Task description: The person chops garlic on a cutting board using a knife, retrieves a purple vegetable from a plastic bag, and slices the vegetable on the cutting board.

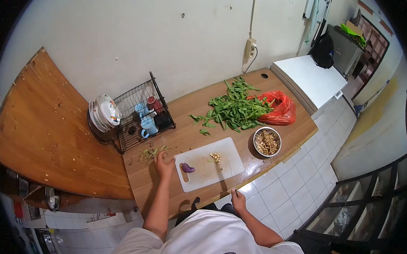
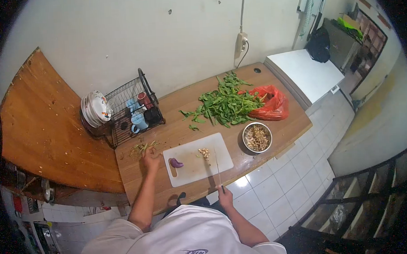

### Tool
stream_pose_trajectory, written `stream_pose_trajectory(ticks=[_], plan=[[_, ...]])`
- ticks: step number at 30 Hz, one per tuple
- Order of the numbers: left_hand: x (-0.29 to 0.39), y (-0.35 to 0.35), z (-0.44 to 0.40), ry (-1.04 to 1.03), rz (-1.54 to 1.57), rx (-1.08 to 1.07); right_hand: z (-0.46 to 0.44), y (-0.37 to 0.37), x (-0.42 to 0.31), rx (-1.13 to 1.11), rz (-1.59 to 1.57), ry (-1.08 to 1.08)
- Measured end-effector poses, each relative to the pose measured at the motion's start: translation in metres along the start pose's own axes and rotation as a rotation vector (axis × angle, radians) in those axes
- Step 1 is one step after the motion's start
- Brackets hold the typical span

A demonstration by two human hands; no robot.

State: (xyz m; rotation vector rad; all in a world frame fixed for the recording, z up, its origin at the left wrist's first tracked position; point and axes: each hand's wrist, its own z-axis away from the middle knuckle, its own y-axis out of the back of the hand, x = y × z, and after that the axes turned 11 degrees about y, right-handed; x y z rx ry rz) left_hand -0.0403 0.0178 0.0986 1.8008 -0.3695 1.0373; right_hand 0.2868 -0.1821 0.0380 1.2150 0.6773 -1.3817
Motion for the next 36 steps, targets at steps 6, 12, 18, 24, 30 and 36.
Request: stream_pose_trajectory(ticks=[6,12,18,24,30,36], plan=[[0.021,-0.001,0.023,0.137,-0.172,-0.444,-0.007,-0.009,0.028,-0.052,0.138,0.042],[0.002,-0.052,0.077,-0.003,-0.118,-0.363,0.017,-0.007,0.03,-0.005,0.193,0.152],[-0.016,-0.081,0.086,-0.015,0.107,-0.528,0.033,0.004,0.04,-0.053,0.172,0.118],[-0.015,-0.08,0.091,-0.106,0.115,-0.423,0.025,-0.001,0.016,-0.202,0.282,0.034],[-0.018,-0.088,0.088,0.171,0.248,-0.511,-0.004,-0.014,-0.023,-0.383,0.509,0.02],[-0.034,-0.099,0.082,0.157,0.127,-0.516,-0.03,-0.033,-0.026,-0.403,0.419,0.151]])
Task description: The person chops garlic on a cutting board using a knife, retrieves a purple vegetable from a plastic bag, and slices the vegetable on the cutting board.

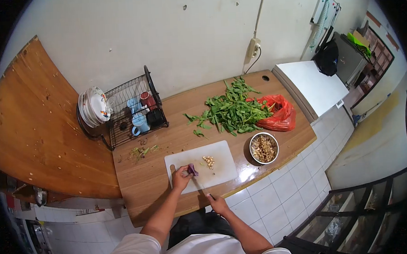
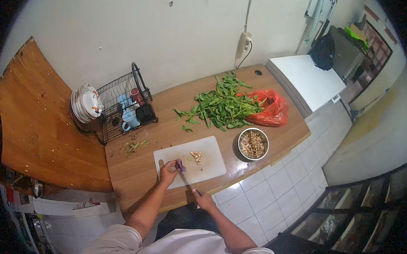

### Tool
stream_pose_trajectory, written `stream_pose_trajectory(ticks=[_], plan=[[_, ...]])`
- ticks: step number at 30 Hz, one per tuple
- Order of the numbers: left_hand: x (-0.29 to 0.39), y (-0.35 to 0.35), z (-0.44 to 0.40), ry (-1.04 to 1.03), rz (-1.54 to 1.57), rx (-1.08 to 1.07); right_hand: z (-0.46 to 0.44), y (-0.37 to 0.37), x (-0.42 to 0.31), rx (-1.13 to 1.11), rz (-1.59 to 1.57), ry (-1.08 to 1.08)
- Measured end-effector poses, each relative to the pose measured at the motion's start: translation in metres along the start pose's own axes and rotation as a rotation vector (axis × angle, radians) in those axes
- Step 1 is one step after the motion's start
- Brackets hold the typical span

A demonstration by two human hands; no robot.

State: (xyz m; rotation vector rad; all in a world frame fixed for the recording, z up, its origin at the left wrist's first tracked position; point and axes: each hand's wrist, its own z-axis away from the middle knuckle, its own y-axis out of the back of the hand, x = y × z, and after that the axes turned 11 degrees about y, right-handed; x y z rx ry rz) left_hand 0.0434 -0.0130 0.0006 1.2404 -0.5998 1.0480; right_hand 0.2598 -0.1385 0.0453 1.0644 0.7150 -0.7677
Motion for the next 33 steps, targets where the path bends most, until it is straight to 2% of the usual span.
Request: stream_pose_trajectory(ticks=[2,4,6,7,9,10,12,14,19,23,26,30,32,33], plan=[[-0.01,-0.005,-0.003,-0.013,0.027,0.002,-0.006,-0.008,0.004,-0.04,-0.069,-0.091],[-0.005,0.001,-0.003,-0.024,0.049,0.018,-0.009,-0.014,0.006,-0.081,0.01,-0.085],[0.0,0.0,0.001,-0.058,0.023,0.022,-0.006,-0.02,0.007,0.023,0.008,-0.025],[0.002,0.0,0.001,-0.066,-0.005,0.035,-0.006,-0.025,0.011,0.007,0.009,-0.017],[0.006,0.001,0.002,-0.093,-0.053,0.067,-0.008,-0.034,0.013,0.082,0.038,-0.068],[0.014,0.004,0.004,-0.129,-0.101,0.084,-0.009,-0.033,0.009,0.068,0.034,-0.065],[0.026,0.009,0.006,-0.12,-0.153,0.106,-0.01,-0.024,0.0,-0.103,0.02,-0.164],[0.034,0.011,0.005,-0.223,-0.206,0.112,-0.012,-0.016,-0.011,-0.121,0.036,-0.161],[0.042,0.016,0.003,-0.092,-0.324,0.02,-0.035,-0.015,-0.024,-0.104,-0.013,-0.197],[0.025,0.011,-0.002,-0.142,-0.299,0.053,-0.065,-0.024,-0.021,-0.059,-0.089,-0.1],[0.029,0.011,-0.002,-0.139,-0.301,0.073,-0.076,-0.018,-0.028,-0.17,-0.092,-0.132],[0.033,0.012,0.001,-0.073,-0.373,0.071,-0.06,-0.015,-0.042,-0.044,-0.041,-0.117],[0.037,0.016,0.004,-0.131,-0.42,0.081,-0.063,-0.024,-0.026,-0.034,-0.025,-0.067],[0.037,0.014,0.005,-0.136,-0.42,0.071,-0.056,-0.019,-0.029,-0.042,-0.001,-0.127]])
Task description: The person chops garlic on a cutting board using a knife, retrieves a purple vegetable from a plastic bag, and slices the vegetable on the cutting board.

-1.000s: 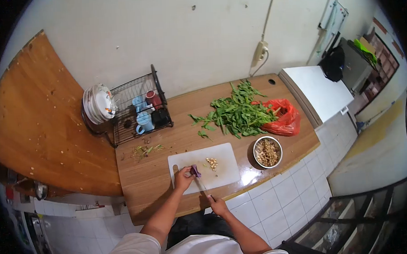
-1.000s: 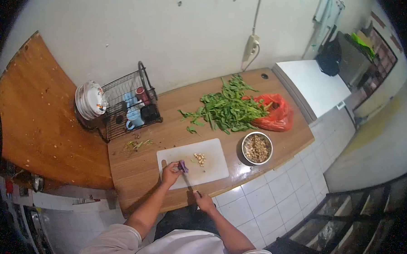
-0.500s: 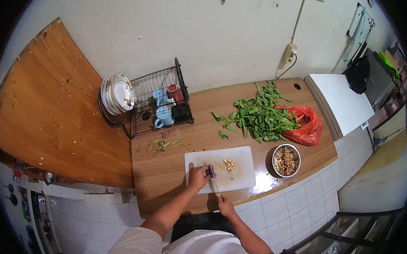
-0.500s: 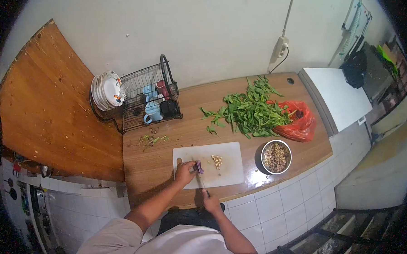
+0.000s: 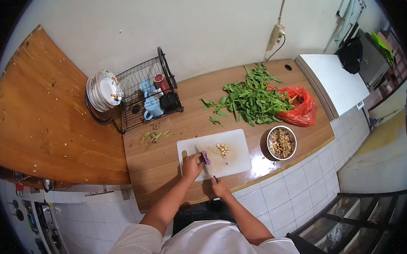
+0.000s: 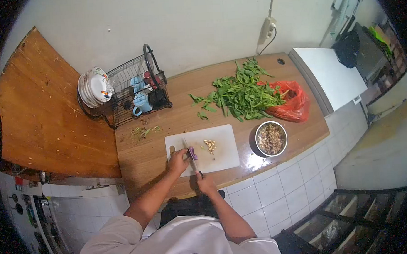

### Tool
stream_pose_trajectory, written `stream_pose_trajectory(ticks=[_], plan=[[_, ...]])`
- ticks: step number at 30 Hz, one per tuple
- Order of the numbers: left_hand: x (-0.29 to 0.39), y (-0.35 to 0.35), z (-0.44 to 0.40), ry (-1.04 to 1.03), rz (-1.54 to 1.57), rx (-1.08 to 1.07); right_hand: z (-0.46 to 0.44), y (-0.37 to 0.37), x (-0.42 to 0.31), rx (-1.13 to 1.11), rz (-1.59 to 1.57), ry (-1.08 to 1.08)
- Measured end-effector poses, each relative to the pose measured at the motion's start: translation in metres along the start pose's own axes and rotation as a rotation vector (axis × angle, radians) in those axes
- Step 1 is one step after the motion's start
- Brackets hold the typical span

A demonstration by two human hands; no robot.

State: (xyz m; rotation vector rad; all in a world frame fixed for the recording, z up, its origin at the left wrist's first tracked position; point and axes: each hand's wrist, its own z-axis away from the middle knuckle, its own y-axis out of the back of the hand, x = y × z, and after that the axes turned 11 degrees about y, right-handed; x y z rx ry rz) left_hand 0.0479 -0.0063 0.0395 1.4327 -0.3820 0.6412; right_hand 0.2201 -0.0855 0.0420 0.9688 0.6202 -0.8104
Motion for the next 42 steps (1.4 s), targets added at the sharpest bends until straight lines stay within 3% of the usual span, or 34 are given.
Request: stream_pose_trajectory(ticks=[3,5,12,14,18,24,29,34,37,41,42], plan=[[0.006,0.001,0.004,0.044,0.011,0.04,0.015,0.001,0.011,0.01,-0.01,0.005],[0.022,0.014,0.012,0.114,0.023,-0.065,0.019,-0.005,0.028,0.002,0.015,-0.018],[0.014,-0.017,0.023,0.027,0.036,0.011,0.03,-0.004,0.044,0.022,0.065,-0.062],[0.017,-0.016,0.022,0.102,0.039,-0.048,0.029,0.001,0.041,-0.015,0.057,-0.052],[0.015,-0.014,0.02,0.02,0.047,-0.035,0.029,0.011,0.009,-0.104,0.017,-0.085],[0.015,-0.014,0.01,-0.018,0.021,0.02,-0.001,-0.004,0.013,-0.023,0.042,-0.05],[0.003,-0.021,0.006,-0.022,0.079,0.005,0.036,0.0,0.031,0.03,0.017,0.059],[-0.007,-0.032,0.005,-0.074,0.191,-0.003,0.046,-0.004,0.05,-0.035,0.025,-0.08],[-0.003,-0.031,0.008,-0.03,0.173,-0.018,0.01,-0.019,0.05,0.044,-0.061,0.04],[-0.011,-0.032,0.003,-0.072,0.162,-0.001,-0.005,-0.002,0.019,-0.085,-0.08,-0.084],[-0.015,-0.034,0.001,-0.081,0.198,-0.016,-0.002,-0.013,0.041,-0.063,-0.129,-0.038]])
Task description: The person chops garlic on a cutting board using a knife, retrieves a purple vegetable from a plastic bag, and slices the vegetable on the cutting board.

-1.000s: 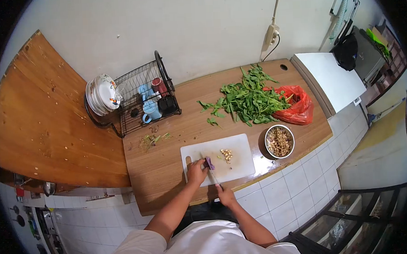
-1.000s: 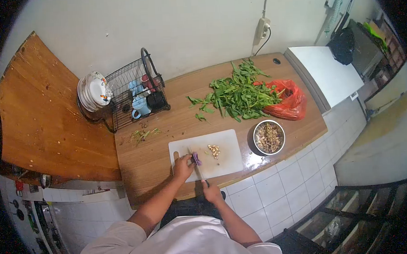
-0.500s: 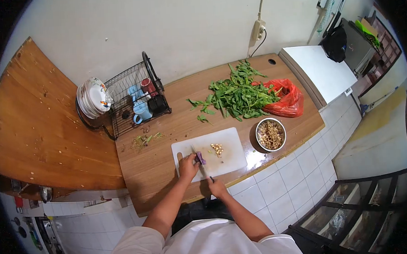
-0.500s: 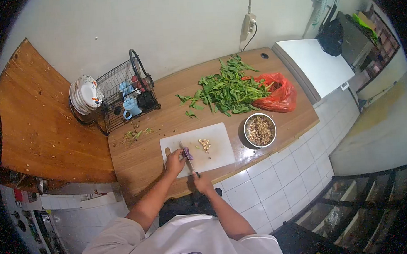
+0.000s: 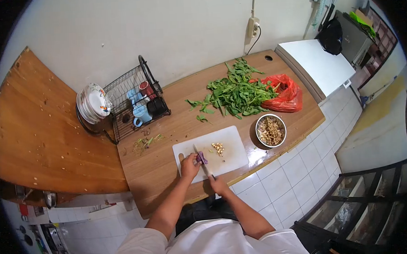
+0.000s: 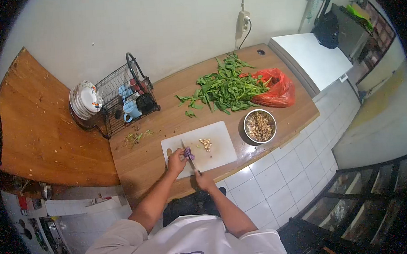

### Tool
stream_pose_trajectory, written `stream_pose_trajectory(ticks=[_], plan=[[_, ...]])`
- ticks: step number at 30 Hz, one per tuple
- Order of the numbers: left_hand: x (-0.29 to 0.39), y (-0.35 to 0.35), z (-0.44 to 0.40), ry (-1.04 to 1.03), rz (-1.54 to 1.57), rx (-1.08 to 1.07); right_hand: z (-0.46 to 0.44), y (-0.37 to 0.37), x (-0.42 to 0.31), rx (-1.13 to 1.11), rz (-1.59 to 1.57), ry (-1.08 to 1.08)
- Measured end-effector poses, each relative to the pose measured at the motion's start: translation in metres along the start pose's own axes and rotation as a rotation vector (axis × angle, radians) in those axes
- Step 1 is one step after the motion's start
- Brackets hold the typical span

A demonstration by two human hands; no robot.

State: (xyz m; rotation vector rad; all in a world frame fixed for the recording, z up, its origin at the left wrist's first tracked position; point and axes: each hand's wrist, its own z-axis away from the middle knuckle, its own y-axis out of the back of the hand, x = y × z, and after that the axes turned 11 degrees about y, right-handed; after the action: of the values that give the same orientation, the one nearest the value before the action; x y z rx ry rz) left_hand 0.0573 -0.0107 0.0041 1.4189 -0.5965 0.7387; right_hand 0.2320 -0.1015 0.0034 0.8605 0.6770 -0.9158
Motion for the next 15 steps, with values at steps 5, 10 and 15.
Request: stream_pose_trajectory(ticks=[5,10,15], plan=[[0.015,0.006,0.0,0.157,0.078,-0.007,0.075,0.008,0.023,0.048,0.106,-0.033],[0.006,0.003,0.0,0.078,0.105,0.014,0.08,0.02,0.028,-0.028,0.089,-0.076],[0.0,0.009,-0.002,0.059,0.124,-0.036,0.09,0.031,0.006,-0.043,0.091,-0.006]])
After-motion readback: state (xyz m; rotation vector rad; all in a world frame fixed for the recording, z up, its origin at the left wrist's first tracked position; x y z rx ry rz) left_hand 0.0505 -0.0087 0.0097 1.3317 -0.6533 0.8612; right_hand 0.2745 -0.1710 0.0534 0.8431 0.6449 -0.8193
